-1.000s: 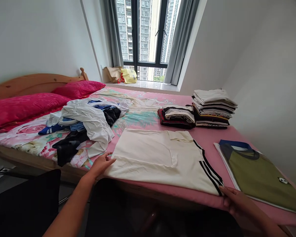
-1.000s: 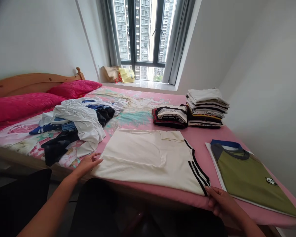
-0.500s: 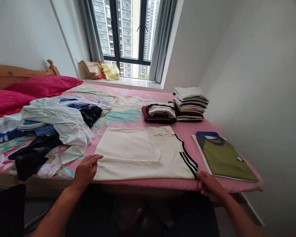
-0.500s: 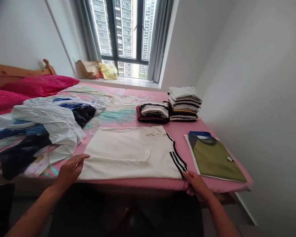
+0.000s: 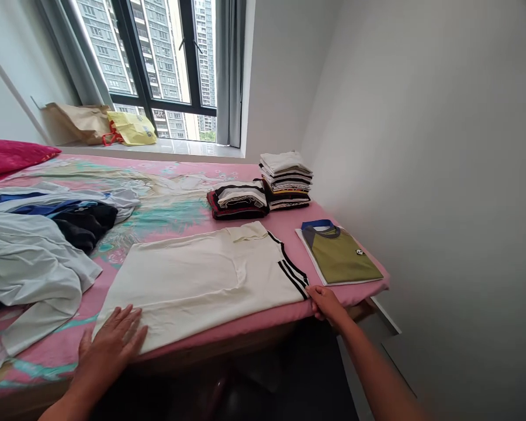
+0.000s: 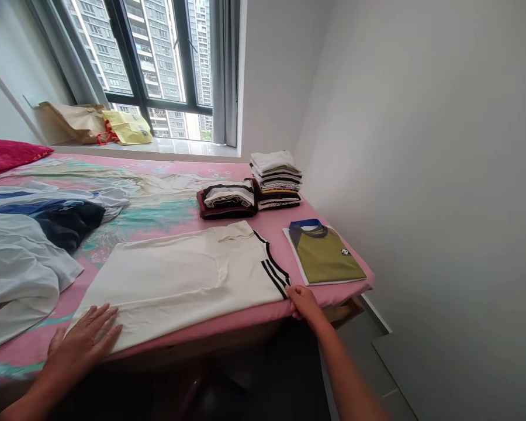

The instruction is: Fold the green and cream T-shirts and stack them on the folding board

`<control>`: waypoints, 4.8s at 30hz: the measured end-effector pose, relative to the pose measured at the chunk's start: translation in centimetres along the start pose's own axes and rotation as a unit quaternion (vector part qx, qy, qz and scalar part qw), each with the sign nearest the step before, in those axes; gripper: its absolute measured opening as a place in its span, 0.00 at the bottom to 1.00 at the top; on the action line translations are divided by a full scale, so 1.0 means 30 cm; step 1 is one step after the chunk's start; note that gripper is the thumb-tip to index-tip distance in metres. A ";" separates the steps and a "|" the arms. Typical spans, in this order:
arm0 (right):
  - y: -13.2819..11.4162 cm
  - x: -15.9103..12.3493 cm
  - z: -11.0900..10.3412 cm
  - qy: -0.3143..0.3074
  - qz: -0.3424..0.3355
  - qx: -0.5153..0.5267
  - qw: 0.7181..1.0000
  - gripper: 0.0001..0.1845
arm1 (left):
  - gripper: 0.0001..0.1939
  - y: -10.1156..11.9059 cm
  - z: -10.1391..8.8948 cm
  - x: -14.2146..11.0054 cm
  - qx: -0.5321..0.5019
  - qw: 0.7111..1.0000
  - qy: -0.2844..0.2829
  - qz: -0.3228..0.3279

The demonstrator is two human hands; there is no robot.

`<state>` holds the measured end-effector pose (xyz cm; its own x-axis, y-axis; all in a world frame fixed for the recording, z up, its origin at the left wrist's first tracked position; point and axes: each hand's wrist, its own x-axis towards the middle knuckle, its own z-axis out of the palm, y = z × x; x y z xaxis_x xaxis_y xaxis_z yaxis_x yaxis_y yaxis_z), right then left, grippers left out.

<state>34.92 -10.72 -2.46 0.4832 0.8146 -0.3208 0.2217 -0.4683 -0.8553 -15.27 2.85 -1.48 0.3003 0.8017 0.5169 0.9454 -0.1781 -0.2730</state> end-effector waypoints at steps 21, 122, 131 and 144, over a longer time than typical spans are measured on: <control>0.021 -0.017 0.211 0.120 -0.343 -0.450 0.816 0.27 | 0.29 0.638 -0.102 0.058 -0.307 0.911 -0.134 0.242; -0.545 0.759 0.434 0.064 -0.332 -0.469 0.816 0.20 | 0.21 -0.191 0.502 0.776 -0.139 0.940 -0.311 -0.004; -0.763 0.650 0.277 0.106 -0.381 -0.470 0.789 0.13 | 0.11 -0.296 0.365 0.749 -0.173 0.947 -0.268 0.043; -0.561 0.243 0.168 -0.019 -0.455 -0.515 0.726 0.14 | 0.12 -0.322 0.187 0.383 -0.244 0.945 -0.160 0.144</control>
<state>30.44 4.81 7.56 -0.2789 0.9472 0.1582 0.9602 0.2775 0.0312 -21.66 16.99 2.53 0.5752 0.7969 0.1846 0.7989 -0.5958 0.0829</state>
